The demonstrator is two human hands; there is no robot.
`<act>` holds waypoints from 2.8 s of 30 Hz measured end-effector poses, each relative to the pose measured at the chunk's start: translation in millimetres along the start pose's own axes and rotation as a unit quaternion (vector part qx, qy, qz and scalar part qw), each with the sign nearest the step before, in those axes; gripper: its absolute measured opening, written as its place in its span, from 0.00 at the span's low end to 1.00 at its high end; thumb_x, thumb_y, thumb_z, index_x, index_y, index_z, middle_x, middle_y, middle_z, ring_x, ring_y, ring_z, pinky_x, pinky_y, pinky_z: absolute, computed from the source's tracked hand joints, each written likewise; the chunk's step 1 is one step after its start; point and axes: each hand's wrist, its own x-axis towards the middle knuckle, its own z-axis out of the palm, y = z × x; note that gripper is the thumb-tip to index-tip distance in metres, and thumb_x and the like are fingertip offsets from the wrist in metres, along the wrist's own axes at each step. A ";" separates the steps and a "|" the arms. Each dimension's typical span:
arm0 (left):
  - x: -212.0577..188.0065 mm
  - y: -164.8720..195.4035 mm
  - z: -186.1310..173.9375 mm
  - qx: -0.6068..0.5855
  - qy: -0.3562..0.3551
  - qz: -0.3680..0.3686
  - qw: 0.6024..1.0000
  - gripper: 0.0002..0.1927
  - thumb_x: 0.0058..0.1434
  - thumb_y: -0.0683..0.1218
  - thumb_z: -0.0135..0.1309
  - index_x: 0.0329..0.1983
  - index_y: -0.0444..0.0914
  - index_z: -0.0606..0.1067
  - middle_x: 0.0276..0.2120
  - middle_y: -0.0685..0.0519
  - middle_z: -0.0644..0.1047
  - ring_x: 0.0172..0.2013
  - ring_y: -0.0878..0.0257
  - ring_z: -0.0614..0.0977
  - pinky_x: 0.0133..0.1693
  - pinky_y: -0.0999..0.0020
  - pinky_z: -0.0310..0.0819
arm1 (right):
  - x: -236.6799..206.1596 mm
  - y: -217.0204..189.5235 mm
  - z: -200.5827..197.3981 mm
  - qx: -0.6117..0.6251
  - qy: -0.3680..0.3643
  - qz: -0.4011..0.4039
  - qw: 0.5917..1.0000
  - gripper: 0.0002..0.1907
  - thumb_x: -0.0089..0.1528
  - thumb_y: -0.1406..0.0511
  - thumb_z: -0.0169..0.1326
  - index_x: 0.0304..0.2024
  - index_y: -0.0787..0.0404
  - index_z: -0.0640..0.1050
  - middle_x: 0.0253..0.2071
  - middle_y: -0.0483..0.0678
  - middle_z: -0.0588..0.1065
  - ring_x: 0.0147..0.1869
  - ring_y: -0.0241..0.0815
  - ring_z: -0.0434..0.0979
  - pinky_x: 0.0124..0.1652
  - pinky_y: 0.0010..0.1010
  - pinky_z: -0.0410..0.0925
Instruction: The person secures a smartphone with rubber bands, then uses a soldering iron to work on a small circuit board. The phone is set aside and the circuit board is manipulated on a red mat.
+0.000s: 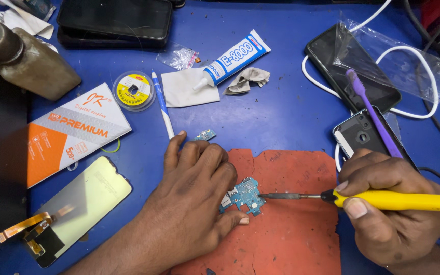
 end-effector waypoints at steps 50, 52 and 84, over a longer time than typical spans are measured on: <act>-4.5 -1.2 -4.6 -0.244 -0.003 0.055 0.968 0.30 0.47 0.35 0.55 0.57 0.36 0.70 0.51 0.49 0.73 0.63 0.49 0.71 0.70 0.35 0.41 | -23.0 35.5 -46.0 0.156 0.008 -0.066 0.986 0.10 0.65 0.56 0.59 0.41 0.54 0.76 0.33 0.45 0.71 0.31 0.35 0.61 0.34 0.28 0.57; -6.6 -0.6 -5.9 -0.213 0.009 0.033 0.976 0.31 0.46 0.40 0.58 0.57 0.35 0.69 0.51 0.46 0.71 0.60 0.48 0.71 0.70 0.35 0.42 | -25.6 38.2 -47.0 0.147 0.011 -0.061 0.987 0.11 0.65 0.56 0.59 0.41 0.54 0.76 0.33 0.45 0.70 0.30 0.35 0.62 0.34 0.28 0.58; -2.6 -5.8 15.1 -0.142 0.000 0.108 0.984 0.45 0.44 0.35 0.50 0.71 0.40 0.63 0.68 0.38 0.67 0.71 0.47 0.63 0.66 0.28 0.39 | -5.9 -0.8 -8.9 0.071 -0.090 0.004 0.993 0.10 0.63 0.66 0.59 0.43 0.63 0.74 0.30 0.52 0.76 0.32 0.39 0.74 0.35 0.31 0.70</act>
